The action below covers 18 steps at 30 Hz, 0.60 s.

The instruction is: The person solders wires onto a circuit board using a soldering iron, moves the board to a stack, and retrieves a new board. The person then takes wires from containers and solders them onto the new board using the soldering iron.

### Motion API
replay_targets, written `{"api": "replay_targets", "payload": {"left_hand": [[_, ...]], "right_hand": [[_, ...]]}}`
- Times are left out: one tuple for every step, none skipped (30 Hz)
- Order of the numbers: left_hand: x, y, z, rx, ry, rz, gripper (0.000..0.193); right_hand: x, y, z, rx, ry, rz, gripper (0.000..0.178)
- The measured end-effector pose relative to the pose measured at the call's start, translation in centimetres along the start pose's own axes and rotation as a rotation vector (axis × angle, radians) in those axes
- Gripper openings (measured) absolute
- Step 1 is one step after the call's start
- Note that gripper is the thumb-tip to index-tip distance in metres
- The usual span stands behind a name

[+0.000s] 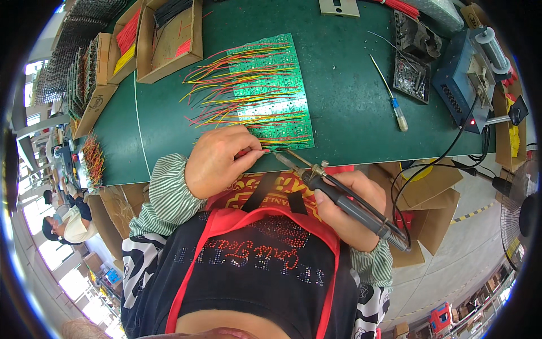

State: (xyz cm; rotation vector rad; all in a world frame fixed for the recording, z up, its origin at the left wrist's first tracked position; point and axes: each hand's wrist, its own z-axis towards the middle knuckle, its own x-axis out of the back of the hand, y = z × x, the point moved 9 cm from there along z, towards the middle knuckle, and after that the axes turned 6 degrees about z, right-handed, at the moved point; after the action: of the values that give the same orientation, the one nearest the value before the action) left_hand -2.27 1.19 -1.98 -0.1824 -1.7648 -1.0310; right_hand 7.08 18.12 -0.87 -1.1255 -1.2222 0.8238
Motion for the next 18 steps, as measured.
{"api": "replay_targets", "payload": {"left_hand": [[0.0,0.0,0.0,0.003,-0.003,0.003,0.012],[0.0,0.0,0.0,0.006,-0.005,0.006,0.012],[0.0,0.0,0.1,0.007,-0.006,0.006,0.012],[0.0,0.0,0.1,0.001,-0.003,0.013,0.012],[0.0,0.0,0.1,-0.006,-0.001,0.02,0.012],[0.0,0.0,0.1,-0.006,-0.001,0.02,0.012],[0.0,0.0,0.1,-0.004,-0.01,0.018,0.012],[0.0,0.0,0.1,-0.002,-0.018,0.017,0.011],[0.0,0.0,0.1,-0.001,-0.018,0.018,0.011],[-0.1,0.0,0.1,0.004,-0.023,0.021,0.011],[-0.1,-0.1,0.1,0.008,-0.028,0.025,0.011],[-0.1,0.0,0.0,0.008,-0.028,0.025,0.011],[0.0,0.1,0.0,-0.001,-0.019,0.037,0.011],[0.1,0.1,0.0,-0.01,-0.01,0.049,0.01],[0.2,0.2,0.0,-0.012,-0.011,0.048,0.01],[1.1,0.6,-0.1,-0.037,0.06,0.103,0.01],[1.9,1.0,-0.1,-0.062,0.13,0.158,0.01],[1.7,1.4,0.0,-0.064,0.129,0.157,0.01]], "right_hand": [[-0.1,0.1,0.1,-0.008,-0.014,0.012,0.018],[-0.2,0.1,0.1,-0.009,-0.015,0.013,0.018],[-0.1,0.1,0.1,-0.005,-0.013,0.007,0.018],[-0.1,0.1,0.2,-0.001,-0.011,0.002,0.019],[-0.1,0.1,0.2,-0.001,-0.011,0.002,0.019],[0.1,0.2,0.1,-0.003,-0.004,-0.002,0.019],[0.2,0.2,0.0,-0.005,0.002,-0.005,0.019],[0.3,0.2,0.0,-0.005,0.001,-0.004,0.019],[0.5,0.0,0.0,-0.001,0.007,-0.021,0.019],[0.6,-0.1,-0.1,0.002,0.015,-0.039,0.019],[0.7,-0.1,-0.1,0.002,0.016,-0.04,0.019],[0.8,-0.1,-0.2,0.006,0.027,-0.041,0.019],[1.0,-0.1,-0.3,0.01,0.039,-0.042,0.019],[1.1,-0.1,-0.3,0.01,0.04,-0.042,0.019],[1.2,-0.2,-0.3,0.015,0.042,-0.043,0.019],[1.3,-0.3,-0.4,0.021,0.042,-0.044,0.019],[1.4,-0.4,-0.5,0.021,0.044,-0.044,0.019],[1.7,-0.2,-0.7,-0.007,0.056,-0.029,0.018]]}}
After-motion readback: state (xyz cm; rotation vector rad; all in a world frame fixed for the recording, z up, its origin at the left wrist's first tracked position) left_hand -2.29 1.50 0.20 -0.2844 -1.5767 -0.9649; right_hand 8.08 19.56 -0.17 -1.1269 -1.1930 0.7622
